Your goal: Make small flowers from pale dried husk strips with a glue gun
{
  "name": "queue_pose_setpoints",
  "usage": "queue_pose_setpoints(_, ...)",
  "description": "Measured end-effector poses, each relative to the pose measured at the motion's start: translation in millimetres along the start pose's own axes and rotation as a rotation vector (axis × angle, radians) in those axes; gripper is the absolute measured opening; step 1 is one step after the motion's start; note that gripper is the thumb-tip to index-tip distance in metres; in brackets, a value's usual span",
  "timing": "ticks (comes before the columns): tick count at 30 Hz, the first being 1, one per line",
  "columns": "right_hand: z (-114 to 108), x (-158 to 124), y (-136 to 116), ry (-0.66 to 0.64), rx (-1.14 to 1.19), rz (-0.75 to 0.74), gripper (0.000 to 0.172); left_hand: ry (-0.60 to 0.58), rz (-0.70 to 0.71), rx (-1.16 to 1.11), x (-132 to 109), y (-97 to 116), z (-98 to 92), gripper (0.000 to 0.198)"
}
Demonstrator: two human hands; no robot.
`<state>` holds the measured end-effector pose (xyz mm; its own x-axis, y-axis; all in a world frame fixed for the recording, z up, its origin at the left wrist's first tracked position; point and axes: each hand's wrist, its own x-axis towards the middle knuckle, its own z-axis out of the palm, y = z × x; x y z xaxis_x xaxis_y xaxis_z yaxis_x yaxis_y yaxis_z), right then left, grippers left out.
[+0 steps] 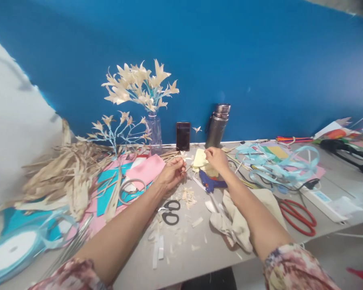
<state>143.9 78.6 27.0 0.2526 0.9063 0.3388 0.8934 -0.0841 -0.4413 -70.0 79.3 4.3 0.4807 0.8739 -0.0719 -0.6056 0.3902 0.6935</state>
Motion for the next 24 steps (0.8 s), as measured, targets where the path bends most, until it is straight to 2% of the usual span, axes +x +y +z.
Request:
queue_pose_setpoints(8, -5.1, 4.4, 13.1, -0.038, 0.052, 0.040, 0.019, 0.008, 0.038, -0.010, 1.7, 1.6, -4.7, 0.023)
queue_pose_setpoints(14, -5.6, 5.7, 14.8, -0.047, 0.237, 0.041, 0.018, 0.000, 0.037, -0.004, -0.1, 1.0, -2.5, 0.024)
queue_pose_setpoints(17, -2.3, 1.5, 5.3, -0.129, 0.419, 0.006, 0.022, -0.023, 0.030, 0.016, -1.8, 0.2, -0.2, 0.026)
queue_pose_setpoints(21, -3.8, -8.1, -13.4, -0.266, 0.677, -0.071, 0.041, -0.049, 0.020, 0.067, -4.8, -0.3, 4.1, 0.029)
queue_pose_setpoints(24, -7.1, -13.8, -24.1, -0.462, 1.019, -0.079, 0.047, -0.057, 0.014, 0.106, -6.9, -0.1, 6.8, 0.031)
